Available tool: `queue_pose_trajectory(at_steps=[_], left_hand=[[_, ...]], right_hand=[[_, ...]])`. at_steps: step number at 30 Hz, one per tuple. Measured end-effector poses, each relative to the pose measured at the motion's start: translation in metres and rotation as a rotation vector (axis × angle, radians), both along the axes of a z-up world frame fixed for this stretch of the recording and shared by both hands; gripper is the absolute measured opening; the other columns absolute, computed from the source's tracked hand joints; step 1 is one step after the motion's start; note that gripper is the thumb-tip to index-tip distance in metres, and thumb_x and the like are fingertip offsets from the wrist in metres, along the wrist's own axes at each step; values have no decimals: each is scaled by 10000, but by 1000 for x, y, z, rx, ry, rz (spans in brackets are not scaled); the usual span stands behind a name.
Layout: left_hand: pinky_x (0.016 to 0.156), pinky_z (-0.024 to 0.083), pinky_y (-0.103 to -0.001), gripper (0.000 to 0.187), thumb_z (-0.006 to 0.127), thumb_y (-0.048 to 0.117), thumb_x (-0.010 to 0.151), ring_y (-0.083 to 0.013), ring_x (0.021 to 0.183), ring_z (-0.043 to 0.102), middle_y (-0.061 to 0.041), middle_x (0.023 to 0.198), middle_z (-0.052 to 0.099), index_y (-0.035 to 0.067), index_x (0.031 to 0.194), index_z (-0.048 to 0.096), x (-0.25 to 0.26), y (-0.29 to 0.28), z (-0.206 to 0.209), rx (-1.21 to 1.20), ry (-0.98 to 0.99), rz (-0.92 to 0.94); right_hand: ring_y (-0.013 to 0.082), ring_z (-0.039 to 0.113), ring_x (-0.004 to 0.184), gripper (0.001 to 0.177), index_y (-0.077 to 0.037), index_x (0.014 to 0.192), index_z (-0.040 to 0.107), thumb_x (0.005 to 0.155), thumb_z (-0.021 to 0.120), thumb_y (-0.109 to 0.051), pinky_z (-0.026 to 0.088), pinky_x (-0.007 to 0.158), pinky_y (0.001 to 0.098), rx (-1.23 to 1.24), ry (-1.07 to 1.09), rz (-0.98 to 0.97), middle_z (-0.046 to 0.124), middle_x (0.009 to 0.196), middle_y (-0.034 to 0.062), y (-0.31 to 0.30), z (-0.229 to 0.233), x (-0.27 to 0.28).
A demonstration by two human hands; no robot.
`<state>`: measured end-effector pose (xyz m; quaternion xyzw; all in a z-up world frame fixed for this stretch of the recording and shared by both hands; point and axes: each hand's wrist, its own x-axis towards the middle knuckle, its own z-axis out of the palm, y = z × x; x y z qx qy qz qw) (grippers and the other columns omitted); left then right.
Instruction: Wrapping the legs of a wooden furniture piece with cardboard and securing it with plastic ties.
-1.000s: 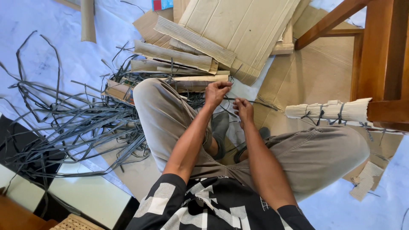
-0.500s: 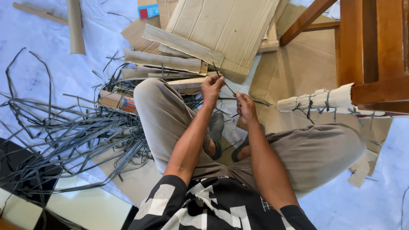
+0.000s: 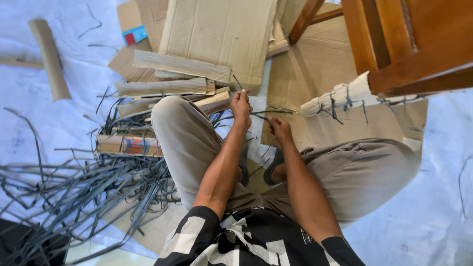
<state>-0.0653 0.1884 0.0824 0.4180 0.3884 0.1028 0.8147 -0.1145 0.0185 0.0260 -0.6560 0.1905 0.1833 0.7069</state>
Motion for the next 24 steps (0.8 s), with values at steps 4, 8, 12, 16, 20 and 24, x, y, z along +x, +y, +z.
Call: queue_pose_trajectory(at_steps=[4,8,12,16,20,24], left_hand=[[463,356,-213,187,675,349,958,-47,531,376,81,670,378,199,857,723,4,-33,-26,67,35,-117],[618,401,-310,171,694,334,978,-114,728,400,-4,816,533,198,893,753,0,-60,-33,71,26,-187],[488,414,-307,180,703,323,989,-113,512,338,-15,667,458,166,913,743,-4,-87,-24,23,-15,-174],[386,369,-314,172,704,297,983,-148,422,369,-42,623,475,143,909,723,-15,-107,-18,-29,4,-206],[471,375,-249,138,732,234,947,-98,512,466,-11,635,523,140,853,698,-13,-125,-12,-20,8,-253],[600,413,-192,84,723,235,928,-61,666,563,29,718,594,168,893,687,-10,-141,-13,56,29,-322]], right_hand=[[175,731,809,300,-95,1118,726,1019,674,-373,516,695,231,91,24,62,728,911,118,10,53,-9],[230,689,939,399,-116,1175,724,1026,682,-483,554,850,355,34,-24,105,721,1056,147,7,73,-17],[87,475,519,228,-98,950,675,988,718,-319,400,439,230,-1,-29,-80,621,769,48,-9,75,-36],[92,471,623,256,-115,920,718,925,770,-366,371,513,227,-83,-10,-161,605,791,47,-29,38,-43],[129,488,600,244,-141,872,731,879,794,-377,385,474,262,-142,75,-219,593,742,61,-48,37,-53],[110,463,581,236,-94,923,688,873,773,-309,350,463,234,-99,190,-461,550,739,53,-67,36,-53]])
